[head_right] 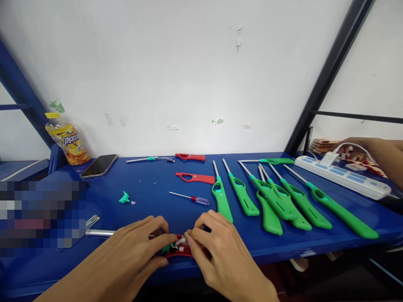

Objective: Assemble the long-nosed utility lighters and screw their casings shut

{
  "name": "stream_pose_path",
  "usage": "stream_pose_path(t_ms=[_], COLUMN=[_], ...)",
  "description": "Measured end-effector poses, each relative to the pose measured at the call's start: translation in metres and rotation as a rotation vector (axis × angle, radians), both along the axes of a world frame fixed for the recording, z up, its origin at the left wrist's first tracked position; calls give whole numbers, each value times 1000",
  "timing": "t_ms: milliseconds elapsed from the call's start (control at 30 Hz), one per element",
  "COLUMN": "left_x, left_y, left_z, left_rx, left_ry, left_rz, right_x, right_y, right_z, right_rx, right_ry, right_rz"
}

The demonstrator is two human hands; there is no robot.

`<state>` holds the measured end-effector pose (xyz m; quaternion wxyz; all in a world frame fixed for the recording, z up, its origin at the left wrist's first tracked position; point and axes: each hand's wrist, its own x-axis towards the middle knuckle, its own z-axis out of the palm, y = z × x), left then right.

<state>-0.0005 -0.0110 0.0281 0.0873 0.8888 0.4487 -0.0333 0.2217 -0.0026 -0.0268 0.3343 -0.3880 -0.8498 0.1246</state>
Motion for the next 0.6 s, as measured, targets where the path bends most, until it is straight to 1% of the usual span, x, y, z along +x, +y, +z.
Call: stream_pose_path(t_ms=[167, 367, 467, 600], left_x=[-1, -2, -1, -1], left_y=[-1, 1, 1, 2], left_z=[2, 2, 2, 1], left_rx=[-23, -14, -1, 23], left_ry=[-12, -40, -27, -17], left_rz=[31, 29, 26, 10], right_x=[-2, -1, 1, 4], right_y=[1, 0, -1, -2], right_z=[0, 2, -1, -5], right_rx=[41, -6, 23, 122], right_ry=[3, -33, 62, 179], right_rz=[-7, -25, -68, -92])
